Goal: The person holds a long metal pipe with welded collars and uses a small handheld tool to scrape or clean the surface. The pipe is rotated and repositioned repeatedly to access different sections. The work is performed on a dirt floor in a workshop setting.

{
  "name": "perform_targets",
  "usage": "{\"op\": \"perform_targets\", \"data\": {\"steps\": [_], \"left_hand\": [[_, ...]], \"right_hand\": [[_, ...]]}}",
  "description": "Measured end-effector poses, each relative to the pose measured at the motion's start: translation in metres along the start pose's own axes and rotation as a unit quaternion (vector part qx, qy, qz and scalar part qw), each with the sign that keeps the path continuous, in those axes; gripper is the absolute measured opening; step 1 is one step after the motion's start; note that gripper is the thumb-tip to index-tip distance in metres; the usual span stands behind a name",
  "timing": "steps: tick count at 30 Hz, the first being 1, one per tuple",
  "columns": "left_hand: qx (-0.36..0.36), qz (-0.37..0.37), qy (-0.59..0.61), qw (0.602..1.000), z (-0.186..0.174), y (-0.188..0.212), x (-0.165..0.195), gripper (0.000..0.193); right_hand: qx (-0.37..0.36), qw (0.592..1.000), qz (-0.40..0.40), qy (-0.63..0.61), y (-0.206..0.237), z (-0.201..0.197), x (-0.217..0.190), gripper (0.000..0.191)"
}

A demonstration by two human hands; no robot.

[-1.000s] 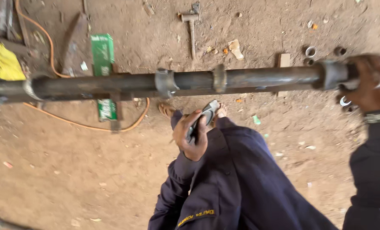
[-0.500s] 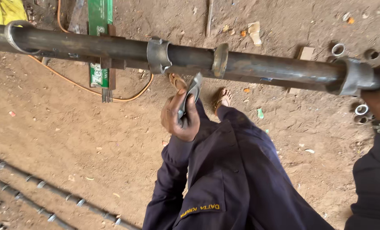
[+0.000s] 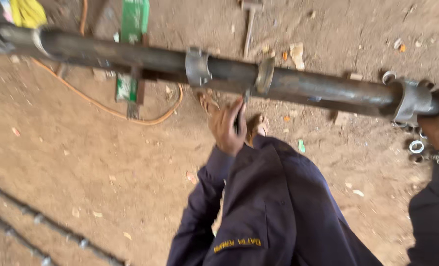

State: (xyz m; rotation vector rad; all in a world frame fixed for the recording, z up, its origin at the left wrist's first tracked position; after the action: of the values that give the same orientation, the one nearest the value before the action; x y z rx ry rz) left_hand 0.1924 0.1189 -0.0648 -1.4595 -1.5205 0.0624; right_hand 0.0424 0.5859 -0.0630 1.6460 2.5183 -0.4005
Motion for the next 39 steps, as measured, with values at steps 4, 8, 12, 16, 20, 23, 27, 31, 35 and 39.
{"op": "perform_targets", "data": {"steps": [4, 8, 12, 16, 20, 23, 27, 31, 35, 39], "left_hand": [[0.051, 0.043, 0.003, 0.998, -0.003, -0.001, 0.005, 0.029], [-0.033, 0.006, 0.022, 0.999, -0.002, -0.008, 0.0, 0.026], [0.033, -0.064, 0.01, 0.997, -0.021, -0.003, -0.001, 0.021], [0.054, -0.08, 0.041, 0.995, -0.031, -0.003, 0.003, 0.018], [0.036, -0.06, 0.044, 0.997, -0.029, -0.013, 0.015, 0.024], [0.041, -0.016, 0.051, 0.998, -0.037, -0.018, 0.026, 0.027], [0.082, -0.022, 0.042, 0.995, -0.052, -0.022, 0.035, 0.029], [0.104, -0.061, 0.049, 0.991, -0.057, -0.03, 0.039, 0.023], [0.095, -0.02, 0.018, 0.995, -0.047, -0.037, 0.038, 0.024], [0.026, -0.024, 0.022, 0.999, -0.022, -0.043, 0.022, 0.029]], "right_hand": [[-0.004, 1.0, 0.005, 0.005, -0.003, -0.007, -0.005, 0.024], [0.003, 1.0, 0.005, 0.009, -0.006, -0.012, -0.01, 0.024], [-0.054, 0.998, 0.016, 0.029, -0.012, -0.016, -0.004, 0.029], [-0.263, 0.963, 0.036, -0.047, -0.043, -0.023, 0.004, 0.042], [-0.486, 0.867, 0.094, 0.064, -0.074, -0.025, 0.012, 0.047], [-0.407, 0.91, 0.035, 0.077, -0.069, -0.025, 0.013, 0.048], [-0.177, 0.983, -0.031, 0.045, -0.024, -0.023, 0.008, 0.044], [-0.039, 0.993, -0.061, 0.093, 0.011, -0.019, -0.005, 0.039], [-0.011, 0.993, -0.06, 0.106, 0.016, -0.023, -0.016, 0.038], [-0.007, 0.992, -0.06, 0.113, 0.009, -0.03, -0.02, 0.04]]}}
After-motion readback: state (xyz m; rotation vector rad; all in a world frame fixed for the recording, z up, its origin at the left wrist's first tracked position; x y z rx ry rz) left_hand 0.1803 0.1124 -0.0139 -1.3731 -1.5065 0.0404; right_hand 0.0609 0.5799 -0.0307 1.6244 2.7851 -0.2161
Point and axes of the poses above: each hand's wrist, its own y-axis away from the middle knuckle, its own z-axis out of the palm, x = y × z, the point moved 1 cm from there along -y, towards the middle knuckle, and after that the axes turned 3 degrees about -x, right-handed, at the moved point
